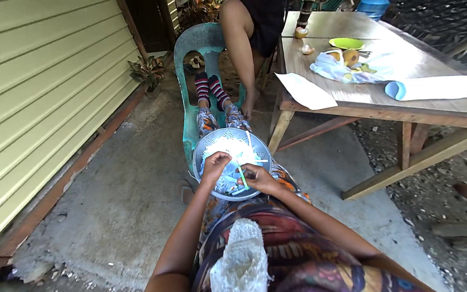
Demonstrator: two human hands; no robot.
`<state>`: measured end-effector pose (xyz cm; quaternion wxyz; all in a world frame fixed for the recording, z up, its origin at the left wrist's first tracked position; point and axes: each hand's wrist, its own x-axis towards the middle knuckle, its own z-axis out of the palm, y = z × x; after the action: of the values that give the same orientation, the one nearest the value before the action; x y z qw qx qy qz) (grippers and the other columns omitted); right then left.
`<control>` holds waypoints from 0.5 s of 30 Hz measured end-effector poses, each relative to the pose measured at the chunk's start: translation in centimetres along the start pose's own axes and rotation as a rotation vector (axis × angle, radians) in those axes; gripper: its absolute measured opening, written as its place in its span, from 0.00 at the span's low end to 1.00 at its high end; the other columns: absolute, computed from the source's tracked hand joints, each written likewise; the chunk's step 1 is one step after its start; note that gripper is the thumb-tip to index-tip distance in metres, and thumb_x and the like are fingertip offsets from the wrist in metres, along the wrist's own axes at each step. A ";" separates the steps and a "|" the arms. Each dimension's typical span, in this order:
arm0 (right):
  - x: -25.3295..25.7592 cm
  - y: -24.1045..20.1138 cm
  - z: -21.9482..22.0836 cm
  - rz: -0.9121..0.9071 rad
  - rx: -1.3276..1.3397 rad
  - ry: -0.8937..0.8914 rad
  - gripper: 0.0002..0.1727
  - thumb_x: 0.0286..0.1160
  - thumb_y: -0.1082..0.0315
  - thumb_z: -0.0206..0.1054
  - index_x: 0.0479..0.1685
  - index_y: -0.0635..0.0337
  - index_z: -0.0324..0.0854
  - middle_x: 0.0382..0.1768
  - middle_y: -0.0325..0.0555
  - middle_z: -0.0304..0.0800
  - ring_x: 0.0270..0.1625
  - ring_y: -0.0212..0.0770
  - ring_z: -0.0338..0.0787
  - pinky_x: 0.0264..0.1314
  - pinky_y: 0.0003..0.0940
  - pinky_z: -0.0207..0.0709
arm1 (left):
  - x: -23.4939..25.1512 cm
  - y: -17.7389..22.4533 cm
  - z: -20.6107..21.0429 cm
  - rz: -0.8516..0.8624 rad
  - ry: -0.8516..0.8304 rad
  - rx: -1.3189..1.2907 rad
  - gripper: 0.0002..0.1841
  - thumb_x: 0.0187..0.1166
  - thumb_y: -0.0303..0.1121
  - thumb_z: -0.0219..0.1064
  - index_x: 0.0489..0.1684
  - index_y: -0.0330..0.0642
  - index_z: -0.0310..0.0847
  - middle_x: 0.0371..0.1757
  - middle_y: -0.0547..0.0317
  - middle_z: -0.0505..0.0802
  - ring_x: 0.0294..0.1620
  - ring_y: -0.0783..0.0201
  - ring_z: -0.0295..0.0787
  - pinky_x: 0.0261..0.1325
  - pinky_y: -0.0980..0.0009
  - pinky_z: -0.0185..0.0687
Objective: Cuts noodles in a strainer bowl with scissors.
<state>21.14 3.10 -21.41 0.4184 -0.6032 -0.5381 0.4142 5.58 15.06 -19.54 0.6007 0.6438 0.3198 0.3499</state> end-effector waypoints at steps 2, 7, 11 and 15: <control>0.0 0.0 0.0 0.005 0.000 0.000 0.26 0.72 0.62 0.76 0.66 0.68 0.78 0.33 0.37 0.86 0.31 0.23 0.81 0.41 0.21 0.78 | 0.0 0.0 0.0 0.000 -0.013 0.005 0.03 0.77 0.19 0.66 0.34 0.32 0.83 0.30 0.65 0.85 0.33 0.76 0.80 0.46 0.76 0.79; 0.0 0.0 -0.1 -0.004 0.006 0.009 0.25 0.72 0.63 0.76 0.64 0.68 0.79 0.30 0.35 0.85 0.29 0.22 0.80 0.39 0.20 0.77 | 0.0 -0.1 0.0 0.000 -0.013 0.007 0.03 0.77 0.19 0.66 0.35 0.32 0.83 0.31 0.64 0.85 0.33 0.76 0.80 0.47 0.76 0.79; 0.0 0.1 0.0 -0.009 0.006 0.007 0.26 0.72 0.62 0.76 0.65 0.67 0.79 0.32 0.35 0.85 0.30 0.22 0.80 0.39 0.20 0.77 | 0.1 -0.3 -0.1 0.013 0.001 0.010 0.02 0.78 0.20 0.66 0.37 0.31 0.83 0.31 0.64 0.85 0.33 0.76 0.80 0.46 0.76 0.79; 0.0 -0.1 0.0 0.004 0.009 -0.015 0.27 0.72 0.62 0.76 0.66 0.67 0.78 0.34 0.37 0.86 0.31 0.23 0.81 0.41 0.21 0.78 | 0.0 -0.1 0.0 -0.002 0.001 0.008 0.02 0.78 0.20 0.66 0.36 0.31 0.83 0.30 0.64 0.85 0.33 0.76 0.80 0.46 0.76 0.79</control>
<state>21.13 3.09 -21.26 0.4165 -0.5991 -0.5381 0.4218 5.61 15.09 -19.62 0.5985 0.6457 0.3221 0.3482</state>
